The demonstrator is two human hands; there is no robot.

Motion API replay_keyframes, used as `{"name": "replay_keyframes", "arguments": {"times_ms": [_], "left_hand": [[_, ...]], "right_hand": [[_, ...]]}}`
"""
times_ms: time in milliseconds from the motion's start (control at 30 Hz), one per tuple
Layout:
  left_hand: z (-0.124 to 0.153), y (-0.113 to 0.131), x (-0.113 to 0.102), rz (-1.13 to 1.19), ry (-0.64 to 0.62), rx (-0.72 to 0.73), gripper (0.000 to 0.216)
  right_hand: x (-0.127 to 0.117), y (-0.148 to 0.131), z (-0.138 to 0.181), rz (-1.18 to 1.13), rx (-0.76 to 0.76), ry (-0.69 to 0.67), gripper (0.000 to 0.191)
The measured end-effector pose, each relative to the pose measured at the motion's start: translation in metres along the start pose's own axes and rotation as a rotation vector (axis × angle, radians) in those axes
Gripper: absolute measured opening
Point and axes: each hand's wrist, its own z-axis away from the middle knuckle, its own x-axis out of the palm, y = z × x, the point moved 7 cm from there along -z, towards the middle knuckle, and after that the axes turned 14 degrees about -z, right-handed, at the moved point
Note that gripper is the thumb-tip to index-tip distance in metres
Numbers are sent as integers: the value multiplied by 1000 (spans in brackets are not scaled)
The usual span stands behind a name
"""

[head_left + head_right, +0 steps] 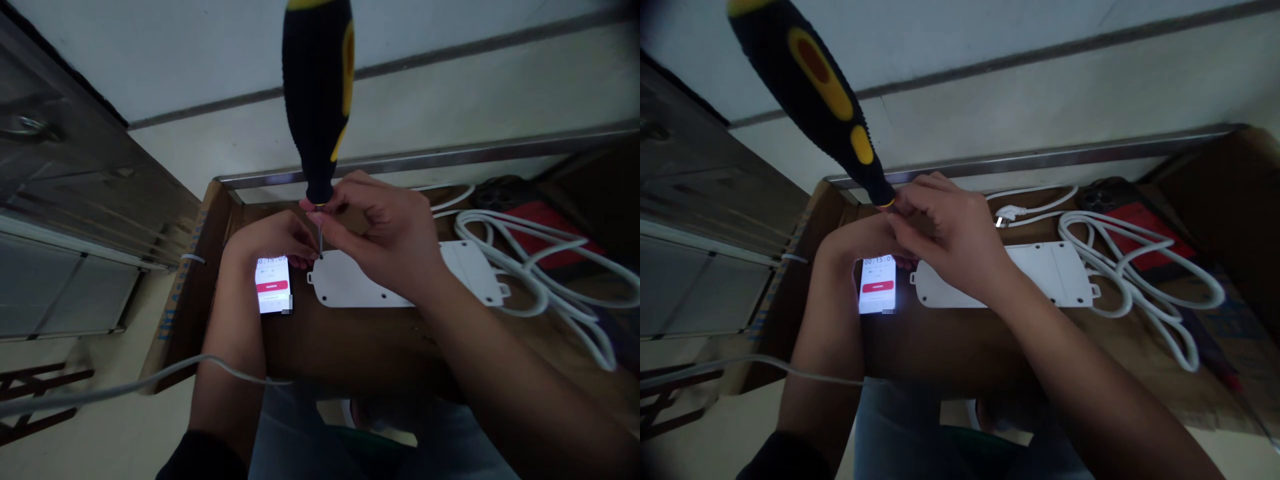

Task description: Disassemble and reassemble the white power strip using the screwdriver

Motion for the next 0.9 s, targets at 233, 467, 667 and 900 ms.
{"name": "replay_keyframes", "arguments": {"times_ms": [233, 467, 667, 900], "left_hand": [[1, -2, -1, -32, 5, -57, 3], [0, 2, 0, 36, 8, 25, 1], [5, 10, -8, -98, 71, 112, 2], [20, 37, -16, -131, 124, 366, 14]], "right_hand": [[1, 3, 0, 6, 15, -21, 12], [0, 4, 0, -22, 24, -20, 16], [0, 4, -1, -61, 56, -33, 15], [-1, 8, -2, -61, 59, -60, 15]]}}
